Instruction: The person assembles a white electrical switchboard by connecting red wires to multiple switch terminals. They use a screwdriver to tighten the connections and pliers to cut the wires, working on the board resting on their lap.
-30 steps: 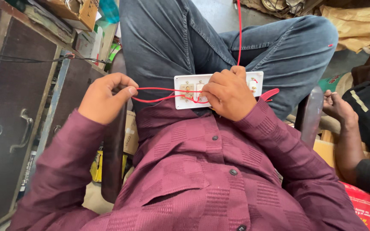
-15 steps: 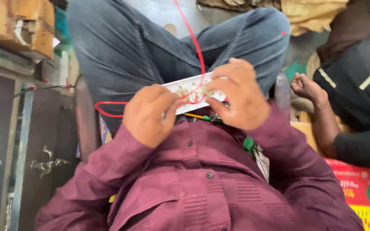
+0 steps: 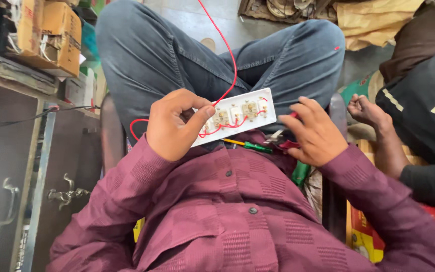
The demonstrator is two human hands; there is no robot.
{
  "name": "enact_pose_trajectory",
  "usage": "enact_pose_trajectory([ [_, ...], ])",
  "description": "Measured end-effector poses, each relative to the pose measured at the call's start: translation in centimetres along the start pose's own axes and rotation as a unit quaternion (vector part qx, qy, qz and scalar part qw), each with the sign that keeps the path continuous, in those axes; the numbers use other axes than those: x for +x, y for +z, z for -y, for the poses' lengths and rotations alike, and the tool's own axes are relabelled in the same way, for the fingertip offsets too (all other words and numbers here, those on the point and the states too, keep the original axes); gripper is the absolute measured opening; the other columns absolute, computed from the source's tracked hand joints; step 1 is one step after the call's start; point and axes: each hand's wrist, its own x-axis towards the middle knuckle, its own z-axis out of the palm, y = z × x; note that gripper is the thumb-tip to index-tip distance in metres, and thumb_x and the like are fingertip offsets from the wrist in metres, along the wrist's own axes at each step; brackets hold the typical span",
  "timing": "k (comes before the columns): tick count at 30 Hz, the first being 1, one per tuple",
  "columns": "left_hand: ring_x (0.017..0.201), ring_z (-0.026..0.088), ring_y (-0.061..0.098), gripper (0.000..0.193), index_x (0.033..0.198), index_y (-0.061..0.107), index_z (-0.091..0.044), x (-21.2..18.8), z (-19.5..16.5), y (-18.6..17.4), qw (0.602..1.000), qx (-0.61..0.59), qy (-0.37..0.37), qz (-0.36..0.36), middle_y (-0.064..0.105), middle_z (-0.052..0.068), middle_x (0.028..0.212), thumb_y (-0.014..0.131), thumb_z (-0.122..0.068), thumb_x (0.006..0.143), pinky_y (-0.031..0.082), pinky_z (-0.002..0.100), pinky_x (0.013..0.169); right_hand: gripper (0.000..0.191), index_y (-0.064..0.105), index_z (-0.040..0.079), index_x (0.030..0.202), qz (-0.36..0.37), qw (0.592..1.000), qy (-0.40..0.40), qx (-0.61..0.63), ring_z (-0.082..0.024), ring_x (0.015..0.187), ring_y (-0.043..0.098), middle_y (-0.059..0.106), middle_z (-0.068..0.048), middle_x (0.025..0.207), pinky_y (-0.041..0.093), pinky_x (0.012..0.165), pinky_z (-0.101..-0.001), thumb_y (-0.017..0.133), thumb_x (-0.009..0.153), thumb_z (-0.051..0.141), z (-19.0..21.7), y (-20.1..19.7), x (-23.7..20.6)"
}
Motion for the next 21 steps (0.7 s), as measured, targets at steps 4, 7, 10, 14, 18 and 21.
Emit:
enact_pose_trajectory([
  [4, 0.070, 0.006, 0.060, 0.012, 0.097, 0.077, -0.002, 0.3, 0.3, -0.2, 0.997, -0.079, -0.012, -0.002, 0.068, 0.003, 0.084, 0.075, -0.013, 0.094, 0.047, 0.024, 0.063, 0.086, 0.047, 0.003, 0.129, -0.171, 0.977, 0.102, 0.072, -0.043, 0.132, 0.045, 0.044, -0.023, 0.134, 0.041, 0.110, -0.0482, 0.093, 0.060, 0.027, 0.2, 3.0, -2.2],
  [7, 0.075, 0.004, 0.063, 0.013, 0.097, 0.077, 0.000, 0.5, 0.3, 0.5, 0.991, -0.130, -0.015, 0.004, 0.069, 0.002, 0.088, 0.074, -0.013, 0.095, 0.050, 0.022, 0.067, 0.080, 0.046, 0.003, 0.134, -0.257, 0.918, 0.242, 0.179, -0.028, 0.118, 0.050, 0.046, -0.017, 0.126, 0.045, 0.104, -0.0400, 0.090, 0.071, 0.025, -0.1, 4.6, -2.3],
  [10, 0.073, 0.004, 0.061, 0.014, 0.098, 0.077, 0.000, 0.2, 0.2, 1.3, 0.993, -0.113, -0.019, 0.004, 0.069, 0.002, 0.088, 0.074, -0.013, 0.095, 0.049, 0.022, 0.065, 0.067, 0.042, 0.005, 0.150, -0.300, 0.896, 0.164, 0.282, -0.022, 0.123, 0.054, 0.052, -0.015, 0.131, 0.044, 0.111, -0.0366, 0.073, 0.090, 0.013, 0.0, 4.2, -1.6],
  [14, 0.072, 0.005, 0.061, 0.013, 0.098, 0.077, 0.000, -0.2, 0.0, 2.2, 0.993, -0.114, -0.035, 0.010, 0.069, 0.003, 0.087, 0.074, -0.012, 0.094, 0.049, 0.023, 0.064, 0.053, 0.048, 0.006, 0.149, -0.208, 0.841, 0.179, 0.465, -0.019, 0.103, 0.065, 0.066, -0.010, 0.116, 0.053, 0.099, -0.0337, 0.060, 0.098, 0.012, 3.2, 2.3, 0.3],
  [18, 0.078, 0.004, 0.066, 0.013, 0.103, 0.075, 0.000, -0.2, -0.3, 2.4, 0.990, -0.136, -0.023, 0.025, 0.069, 0.002, 0.092, 0.071, -0.010, 0.095, 0.052, 0.021, 0.068, 0.057, 0.059, 0.005, 0.139, -0.124, 0.932, 0.101, 0.325, -0.028, 0.108, 0.065, 0.066, -0.015, 0.119, 0.052, 0.098, -0.0364, 0.071, 0.082, 0.004, 6.0, -0.1, 3.5],
  [21, 0.079, 0.006, 0.064, 0.015, 0.107, 0.077, -0.001, -0.3, -0.4, 2.1, 0.993, -0.112, 0.002, 0.028, 0.068, 0.004, 0.094, 0.072, -0.008, 0.095, 0.050, 0.022, 0.069, 0.065, 0.057, 0.004, 0.138, -0.111, 0.933, 0.028, 0.341, -0.034, 0.121, 0.062, 0.062, -0.018, 0.131, 0.047, 0.107, -0.0401, 0.071, 0.075, 0.002, 6.9, -1.4, 5.5],
])
